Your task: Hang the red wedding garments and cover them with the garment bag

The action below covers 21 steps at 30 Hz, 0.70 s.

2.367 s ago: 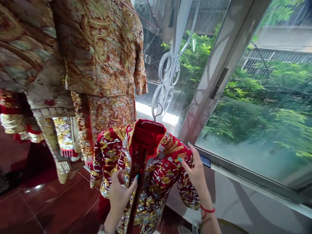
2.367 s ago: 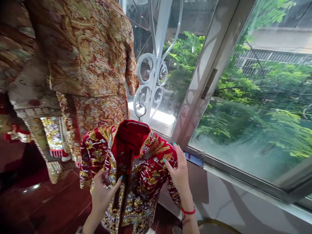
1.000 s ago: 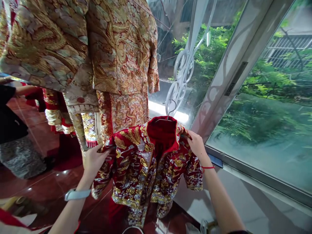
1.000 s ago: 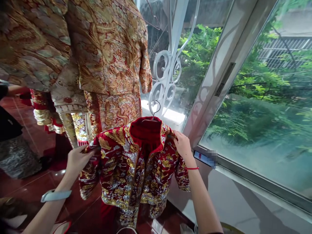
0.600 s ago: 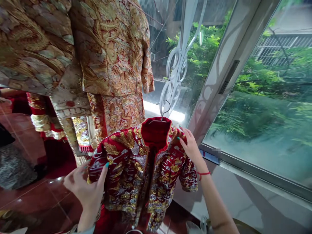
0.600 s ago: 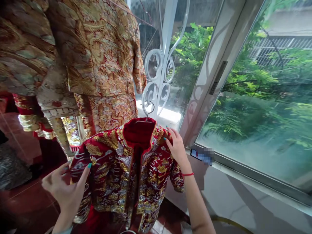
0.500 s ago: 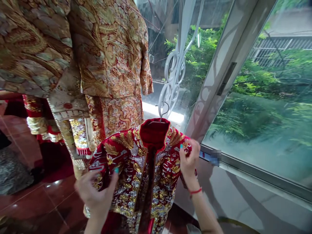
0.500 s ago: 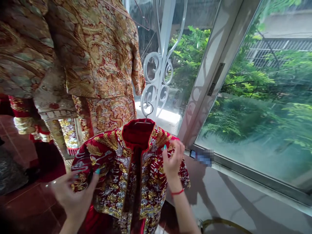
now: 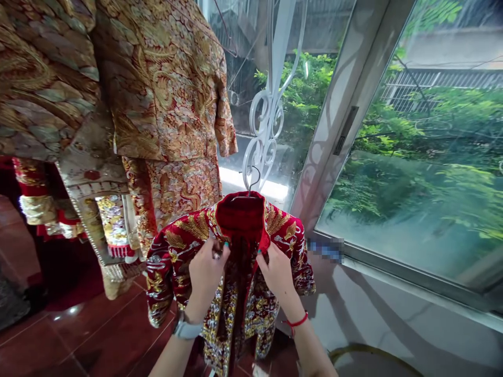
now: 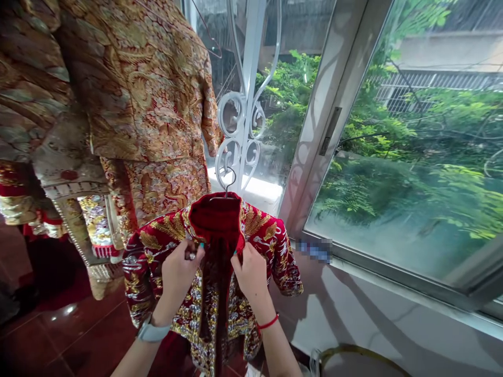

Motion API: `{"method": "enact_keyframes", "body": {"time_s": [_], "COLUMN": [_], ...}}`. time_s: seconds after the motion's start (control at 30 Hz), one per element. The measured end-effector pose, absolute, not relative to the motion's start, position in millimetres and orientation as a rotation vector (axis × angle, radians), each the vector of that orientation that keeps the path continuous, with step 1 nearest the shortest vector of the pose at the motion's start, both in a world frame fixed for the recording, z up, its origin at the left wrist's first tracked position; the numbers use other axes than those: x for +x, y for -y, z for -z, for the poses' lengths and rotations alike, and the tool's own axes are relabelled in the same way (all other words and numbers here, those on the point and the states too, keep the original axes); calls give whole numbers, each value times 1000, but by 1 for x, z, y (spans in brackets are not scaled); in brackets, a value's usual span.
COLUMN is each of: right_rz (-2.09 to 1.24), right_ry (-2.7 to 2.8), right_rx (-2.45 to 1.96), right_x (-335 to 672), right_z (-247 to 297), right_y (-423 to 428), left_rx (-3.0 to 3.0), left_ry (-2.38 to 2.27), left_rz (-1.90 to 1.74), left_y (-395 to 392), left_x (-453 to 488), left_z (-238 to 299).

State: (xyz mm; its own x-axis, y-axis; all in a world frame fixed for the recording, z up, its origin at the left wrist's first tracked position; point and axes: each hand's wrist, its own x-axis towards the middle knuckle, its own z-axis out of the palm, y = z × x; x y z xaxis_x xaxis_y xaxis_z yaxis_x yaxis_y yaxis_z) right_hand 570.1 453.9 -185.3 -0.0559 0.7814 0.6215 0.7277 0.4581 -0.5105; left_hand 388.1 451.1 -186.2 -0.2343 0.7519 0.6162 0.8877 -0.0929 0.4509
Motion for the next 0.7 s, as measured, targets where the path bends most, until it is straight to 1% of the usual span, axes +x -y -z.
{"method": "enact_keyframes", "body": {"time_s": [0.17,0.27,0.33,0.47,0.6,0.7], "right_rz": [9,19,65,188,113,18], "right_ry": [1563,1471,1385,1199,1406,1642], "right_rx": [-1339,-1337,-1351,-1366,-1389,-1312], "right_x": [584,604,620,638,622,597], "right_z": [199,196,182,159,181,205], "right_y": [-444,-449,-453,-461,-461,-459], "left_rx": [-1778,-1934,-1979,-1907,-1947,-1955], "left_ry": [2089,1957,1841,1689,1564,1582], "left_rz": [1025,926,917,1027,1063,1069], "left_y": [-460,-461,-458,-448,-442,-440], "left_x": [389,387,385,379,365,365], "left_z": [189,190,188,192,210,212]}}
